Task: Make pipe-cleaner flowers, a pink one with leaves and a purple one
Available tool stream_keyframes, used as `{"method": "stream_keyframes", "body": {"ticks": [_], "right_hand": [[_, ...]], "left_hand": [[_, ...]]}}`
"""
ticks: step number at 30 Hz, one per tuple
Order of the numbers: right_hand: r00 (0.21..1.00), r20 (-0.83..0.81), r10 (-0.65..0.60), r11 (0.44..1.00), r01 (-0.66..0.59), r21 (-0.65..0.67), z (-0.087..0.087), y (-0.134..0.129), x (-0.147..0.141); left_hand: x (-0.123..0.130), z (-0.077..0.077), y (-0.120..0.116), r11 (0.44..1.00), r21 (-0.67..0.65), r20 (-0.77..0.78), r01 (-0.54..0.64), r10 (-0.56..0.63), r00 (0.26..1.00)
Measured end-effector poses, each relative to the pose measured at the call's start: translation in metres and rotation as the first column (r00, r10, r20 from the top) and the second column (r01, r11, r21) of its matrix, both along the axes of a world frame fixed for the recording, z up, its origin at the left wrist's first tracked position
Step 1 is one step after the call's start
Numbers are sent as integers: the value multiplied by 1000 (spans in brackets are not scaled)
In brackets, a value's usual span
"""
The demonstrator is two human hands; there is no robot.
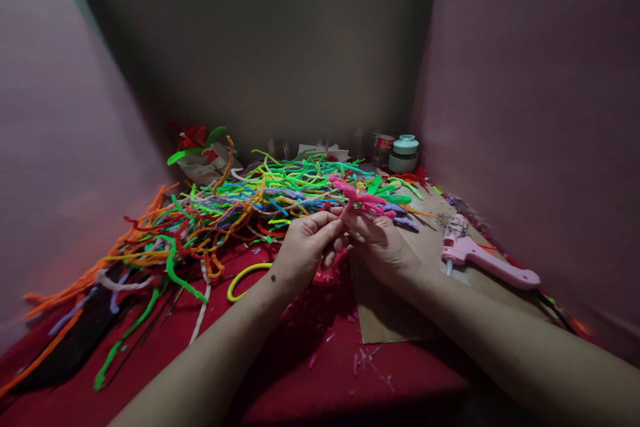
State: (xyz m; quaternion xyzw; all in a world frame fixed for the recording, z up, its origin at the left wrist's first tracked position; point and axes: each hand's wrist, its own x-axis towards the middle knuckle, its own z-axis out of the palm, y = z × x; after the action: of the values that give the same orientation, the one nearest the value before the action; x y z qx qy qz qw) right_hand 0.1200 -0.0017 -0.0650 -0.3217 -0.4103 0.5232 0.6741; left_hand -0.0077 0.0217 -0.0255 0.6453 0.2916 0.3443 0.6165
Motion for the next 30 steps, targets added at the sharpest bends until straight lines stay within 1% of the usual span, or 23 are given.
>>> {"method": "stream_keyframes", "body": {"ticks": [1, 2, 3, 4, 5, 7, 8, 9, 10, 12, 14, 16, 20, 24, 28, 30], "right_hand": [[1000, -8, -3, 1000, 4, 17, 0, 0, -1], [1000, -14, -1, 999, 2, 33, 1, -1, -1], [1000, -15, 2, 999, -1, 42, 1, -2, -2], [1000, -11, -13, 999, 13, 42, 2, -2, -2], [1000, -4, -31, 999, 31, 36, 3, -3, -2], [998, 19, -62, 998, 62, 19, 5, -4, -3], [997, 35, -76, 997, 76, 14, 6, -4, -3], [995, 47, -93, 996, 92, 15, 7, -4, -4], [993, 57, -107, 994, 106, 18, 9, -5, -4], [992, 62, -113, 994, 112, 18, 12, -6, -4], [995, 36, -89, 996, 88, 14, 15, -7, -4], [998, 12, -62, 998, 62, -1, 17, -8, -4], [999, 10, -50, 998, 51, -25, 15, -7, -1], [999, 2, -33, 999, 33, -22, 11, -5, 1], [998, -14, -69, 996, 68, -51, 11, -6, 1], [997, -45, -69, 996, 66, -68, 11, -5, 1]], "left_hand": [[1, -1, -2, 993, 106, -60, -47, 54, 997], [1, -3, -3, 972, 217, -113, -88, 114, 987], [2, -6, -4, 936, 332, -152, -121, 180, 972], [1, -9, -4, 882, 447, -174, -147, 248, 953], [1, -13, -4, 815, 555, -185, -164, 313, 931], [-2, -19, -2, 682, 715, -191, -155, 404, 895], [-3, -21, 0, 641, 755, -196, -138, 421, 886], [-3, -22, 1, 624, 772, -201, -121, 420, 885], [-4, -23, 1, 626, 772, -203, -111, 407, 890], [-3, -20, 1, 661, 740, -187, -120, 374, 908], [-2, -17, 0, 694, 702, -159, -156, 367, 916], [0, -14, -2, 716, 673, -139, -189, 373, 917], [1, -14, -4, 782, 584, -110, -218, 342, 933], [2, -14, -3, 839, 501, -106, -213, 304, 947], [4, -10, -4, 916, 353, -117, -190, 245, 962], [5, -5, -6, 957, 228, -90, -182, 206, 974]]}}
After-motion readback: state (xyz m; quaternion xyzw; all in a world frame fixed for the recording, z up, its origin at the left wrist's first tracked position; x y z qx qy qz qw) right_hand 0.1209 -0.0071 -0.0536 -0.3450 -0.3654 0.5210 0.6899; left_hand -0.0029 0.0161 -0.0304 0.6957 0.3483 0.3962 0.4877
